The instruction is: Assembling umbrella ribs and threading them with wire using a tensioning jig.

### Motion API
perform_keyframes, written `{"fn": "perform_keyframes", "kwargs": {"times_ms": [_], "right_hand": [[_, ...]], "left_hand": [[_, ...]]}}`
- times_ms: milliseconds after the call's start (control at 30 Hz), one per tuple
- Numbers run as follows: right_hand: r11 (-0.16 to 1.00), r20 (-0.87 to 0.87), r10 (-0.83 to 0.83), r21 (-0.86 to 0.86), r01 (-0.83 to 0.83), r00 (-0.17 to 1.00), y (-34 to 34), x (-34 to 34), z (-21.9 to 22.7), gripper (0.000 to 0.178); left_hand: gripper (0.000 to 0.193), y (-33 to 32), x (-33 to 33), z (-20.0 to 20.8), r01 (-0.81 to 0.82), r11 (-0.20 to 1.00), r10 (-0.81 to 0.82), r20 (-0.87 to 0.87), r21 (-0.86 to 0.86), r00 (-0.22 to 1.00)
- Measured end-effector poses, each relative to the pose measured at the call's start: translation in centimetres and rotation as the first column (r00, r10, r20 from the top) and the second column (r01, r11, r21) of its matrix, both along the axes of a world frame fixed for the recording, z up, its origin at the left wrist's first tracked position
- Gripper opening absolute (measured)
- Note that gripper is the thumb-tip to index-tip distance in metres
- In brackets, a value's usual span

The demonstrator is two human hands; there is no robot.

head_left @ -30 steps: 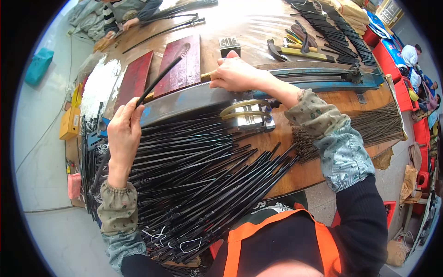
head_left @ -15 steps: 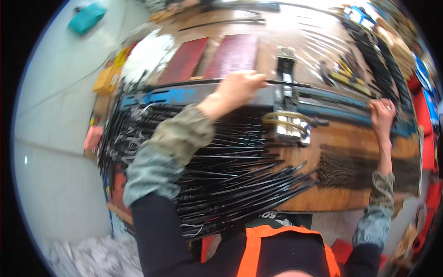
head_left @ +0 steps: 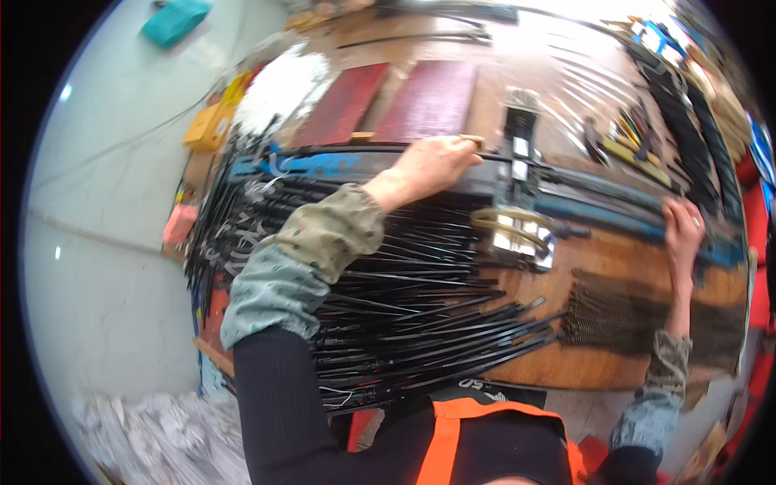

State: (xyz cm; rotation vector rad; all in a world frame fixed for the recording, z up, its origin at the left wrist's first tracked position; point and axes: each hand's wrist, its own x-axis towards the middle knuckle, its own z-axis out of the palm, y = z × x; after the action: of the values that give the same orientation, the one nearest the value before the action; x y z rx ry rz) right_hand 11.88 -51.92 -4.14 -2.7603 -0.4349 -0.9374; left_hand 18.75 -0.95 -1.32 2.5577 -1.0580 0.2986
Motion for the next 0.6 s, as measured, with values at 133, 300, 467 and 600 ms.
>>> {"fn": "perform_keyframes", "kwargs": {"times_ms": [133,300,467,600], "right_hand": [[0.992,0.038,0.096,-0.088,-0.092,0.995,10.2,-2.8,1.6,0.034],[0.994,-0.037,0.110,0.020,-0.109,0.993,13.9,-6.7,1.1,0.027],[0.982,-0.080,0.166,0.108,-0.157,0.983,15.9,-6.9,0.2,0.030],[0.926,-0.162,0.290,0.297,-0.234,0.943,17.0,-5.3,-1.7,0.029]], "left_hand": [[0.020,-0.6,-0.6,-0.7,-0.132,0.990,0.127,0.098,0.046,0.987],[0.021,-0.9,-0.2,-0.7,-0.197,0.979,0.193,0.085,0.050,0.978],[0.022,-1.2,-0.3,-0.8,-0.198,0.978,0.194,0.069,0.071,0.979],[0.018,-1.5,-0.7,-1.0,-0.201,0.978,0.197,0.075,0.056,0.978]]}}
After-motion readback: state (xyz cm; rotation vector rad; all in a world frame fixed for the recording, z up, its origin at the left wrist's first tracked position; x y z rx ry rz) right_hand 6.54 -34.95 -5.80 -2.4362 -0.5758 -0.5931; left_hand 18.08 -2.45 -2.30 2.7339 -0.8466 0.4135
